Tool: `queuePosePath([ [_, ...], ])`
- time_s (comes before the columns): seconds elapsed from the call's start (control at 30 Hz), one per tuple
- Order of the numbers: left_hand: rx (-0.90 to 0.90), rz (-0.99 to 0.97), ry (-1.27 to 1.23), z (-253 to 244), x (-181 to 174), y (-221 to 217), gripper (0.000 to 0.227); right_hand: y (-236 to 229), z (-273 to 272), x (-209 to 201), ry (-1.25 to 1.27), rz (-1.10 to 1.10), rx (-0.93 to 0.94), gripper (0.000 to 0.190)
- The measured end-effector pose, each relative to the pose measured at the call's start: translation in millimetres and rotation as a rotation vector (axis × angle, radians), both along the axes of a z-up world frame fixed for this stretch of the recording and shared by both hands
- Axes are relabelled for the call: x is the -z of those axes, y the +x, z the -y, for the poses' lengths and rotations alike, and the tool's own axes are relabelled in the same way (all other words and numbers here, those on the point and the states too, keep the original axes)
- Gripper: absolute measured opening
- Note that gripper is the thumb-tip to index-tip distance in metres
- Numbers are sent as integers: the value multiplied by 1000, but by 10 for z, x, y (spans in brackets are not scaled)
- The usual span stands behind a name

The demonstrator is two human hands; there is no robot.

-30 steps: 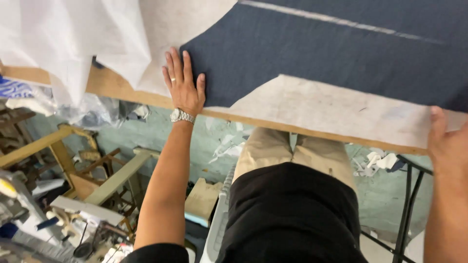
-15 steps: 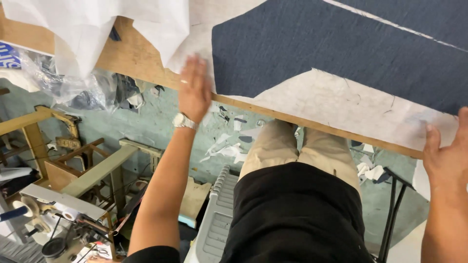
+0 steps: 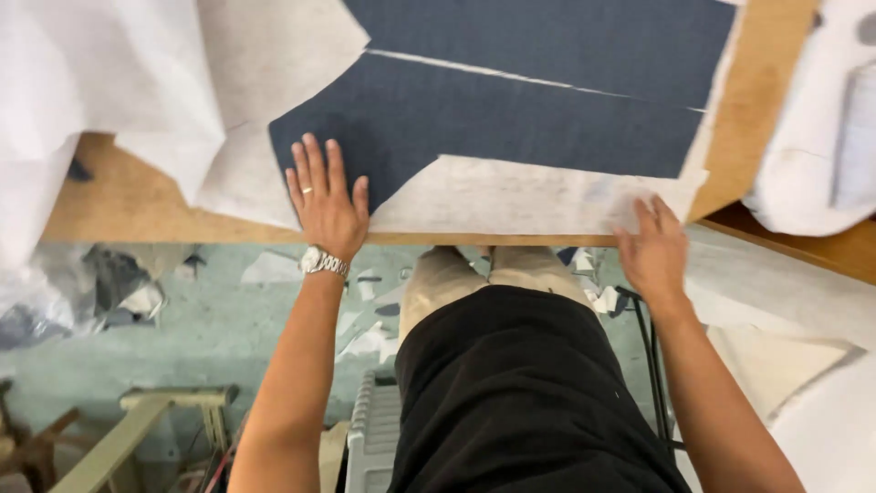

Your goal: The person aligns a dark blue fabric piece on a white paper pattern on a wooden table. They then use shears to cut the fabric along the pattern's edges, separating the shaped piece from the surrounding material.

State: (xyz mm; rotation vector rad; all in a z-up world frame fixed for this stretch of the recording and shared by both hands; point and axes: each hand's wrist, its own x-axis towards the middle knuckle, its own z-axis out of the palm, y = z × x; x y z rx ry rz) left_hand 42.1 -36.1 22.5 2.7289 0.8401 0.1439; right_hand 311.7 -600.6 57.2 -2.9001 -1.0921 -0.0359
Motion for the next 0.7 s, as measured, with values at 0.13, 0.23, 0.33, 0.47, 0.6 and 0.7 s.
queuePosePath([
  [0.13, 147, -6, -12, 147, 79, 804, 83, 252, -565, -36, 59, -55, -3, 67],
  [0.23, 74, -131, -96, 228, -19, 1211, 86, 526, -618, 92, -57, -170, 27, 73],
  [0.33, -18, -243, -118, 252, -21, 1327, 90, 813, -373, 211, -115, -167, 57, 73],
  [0.47, -86, -224, -65, 312, 58, 1320, 87, 1209, -177, 138, 36, -145, -1, 64],
  [0.6, -146, -193, 31, 249, 185, 1328, 87, 1762, 207, 574, 65, -109, -95, 50],
  [0.7, -187, -172, 79, 471, 66, 1569, 90, 2454, 168, 260, 270, -140, -128, 35],
])
